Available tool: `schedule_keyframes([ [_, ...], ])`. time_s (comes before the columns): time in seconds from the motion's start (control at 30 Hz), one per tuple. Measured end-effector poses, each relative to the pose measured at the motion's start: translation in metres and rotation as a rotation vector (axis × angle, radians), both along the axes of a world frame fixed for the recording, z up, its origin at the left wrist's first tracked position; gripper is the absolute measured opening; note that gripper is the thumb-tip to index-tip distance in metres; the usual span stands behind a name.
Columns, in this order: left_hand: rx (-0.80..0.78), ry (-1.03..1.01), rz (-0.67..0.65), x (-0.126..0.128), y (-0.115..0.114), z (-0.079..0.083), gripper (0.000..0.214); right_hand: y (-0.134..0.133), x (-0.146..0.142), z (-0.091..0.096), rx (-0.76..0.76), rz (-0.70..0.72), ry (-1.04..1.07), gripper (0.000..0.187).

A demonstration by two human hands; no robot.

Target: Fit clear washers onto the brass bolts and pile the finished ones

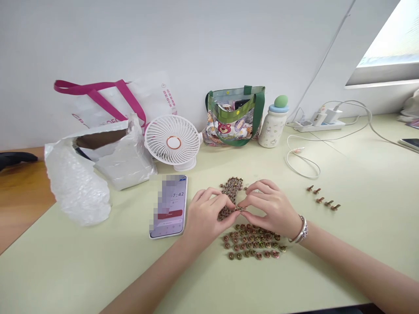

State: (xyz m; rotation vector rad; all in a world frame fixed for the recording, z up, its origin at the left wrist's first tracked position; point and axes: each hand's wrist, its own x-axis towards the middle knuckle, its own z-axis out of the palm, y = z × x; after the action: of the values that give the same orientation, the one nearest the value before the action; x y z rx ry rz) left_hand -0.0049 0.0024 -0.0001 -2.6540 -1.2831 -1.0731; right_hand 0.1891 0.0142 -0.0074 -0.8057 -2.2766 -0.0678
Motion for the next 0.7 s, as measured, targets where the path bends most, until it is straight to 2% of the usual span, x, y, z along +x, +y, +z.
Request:
schedule_keyframes([
  [0.7, 0.076, -0.020, 0.039, 0.0038, -0.0020, 0.0004, 0.007, -0.0036, -0.0038, -0.0027, 0.044, -0.017, 0.011, 0.004],
])
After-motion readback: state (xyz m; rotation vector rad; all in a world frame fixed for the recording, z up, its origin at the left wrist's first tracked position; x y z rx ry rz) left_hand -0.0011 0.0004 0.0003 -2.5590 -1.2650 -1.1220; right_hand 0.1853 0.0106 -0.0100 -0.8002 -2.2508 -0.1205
